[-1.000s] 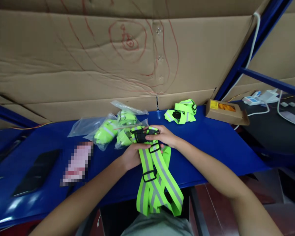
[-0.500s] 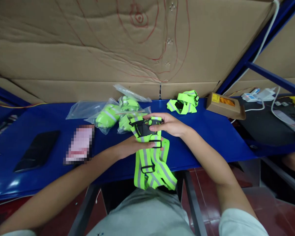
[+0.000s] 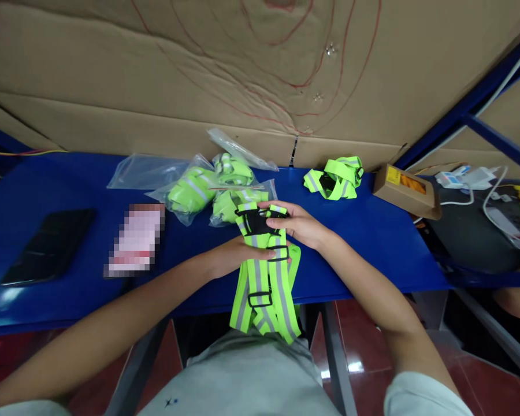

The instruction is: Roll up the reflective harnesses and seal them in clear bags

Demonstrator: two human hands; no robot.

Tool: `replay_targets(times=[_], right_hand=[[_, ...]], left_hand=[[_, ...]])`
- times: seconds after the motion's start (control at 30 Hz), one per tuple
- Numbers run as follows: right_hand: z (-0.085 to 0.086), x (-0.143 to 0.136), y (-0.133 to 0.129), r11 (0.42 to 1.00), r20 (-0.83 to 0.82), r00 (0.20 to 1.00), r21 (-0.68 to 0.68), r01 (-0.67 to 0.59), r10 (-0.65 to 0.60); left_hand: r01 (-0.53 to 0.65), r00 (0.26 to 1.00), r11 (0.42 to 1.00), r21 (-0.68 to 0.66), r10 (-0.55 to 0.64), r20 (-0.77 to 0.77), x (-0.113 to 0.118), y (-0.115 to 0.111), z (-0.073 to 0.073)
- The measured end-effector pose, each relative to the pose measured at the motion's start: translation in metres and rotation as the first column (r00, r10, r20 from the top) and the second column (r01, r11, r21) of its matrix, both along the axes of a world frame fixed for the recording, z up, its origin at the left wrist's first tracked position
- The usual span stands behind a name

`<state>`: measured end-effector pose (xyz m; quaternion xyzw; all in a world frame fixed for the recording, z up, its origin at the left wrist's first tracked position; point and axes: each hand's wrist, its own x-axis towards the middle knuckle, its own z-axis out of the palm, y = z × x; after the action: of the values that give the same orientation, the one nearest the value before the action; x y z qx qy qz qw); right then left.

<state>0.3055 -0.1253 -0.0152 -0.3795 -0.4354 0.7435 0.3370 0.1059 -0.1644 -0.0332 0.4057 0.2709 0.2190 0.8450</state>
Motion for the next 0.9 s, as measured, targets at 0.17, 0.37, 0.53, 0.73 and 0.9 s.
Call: replay_targets(times=[0.17,0.37,0.53,0.73,0.9], right_hand=[[-0.015,0.000,-0.006,0.997,-0.059,0.997,-0.067,-0.045,0.041],[-0.016,0.004,-0.009,0.983,0.019,0.991,-0.133,-0.127,0.131],[-0.021,0.009,-0.010,0.925,0.000,0.937,-0.163,-0.344,0.349],[-0.032,0.007,-0.015,0.943,0.028,0.964,-0.213,-0.254,0.266],[-0.019,0.002,-0.004,0.979,0.033,0.999,-0.206,-0.007,0.014]], left_hand=[[-0.004,0.999,1.000,0.004,0.004,-0.043,-0.005,0.002,-0.002],[0.051,0.982,0.998,-0.041,-0.058,-0.181,-0.012,0.002,-0.005],[0.170,0.964,0.985,-0.033,-0.173,-0.201,-0.020,-0.006,-0.011],[0.106,0.967,0.983,-0.151,-0.137,-0.214,-0.016,-0.014,-0.023],[-0.010,1.000,0.971,-0.239,0.010,0.001,-0.005,-0.001,-0.013]])
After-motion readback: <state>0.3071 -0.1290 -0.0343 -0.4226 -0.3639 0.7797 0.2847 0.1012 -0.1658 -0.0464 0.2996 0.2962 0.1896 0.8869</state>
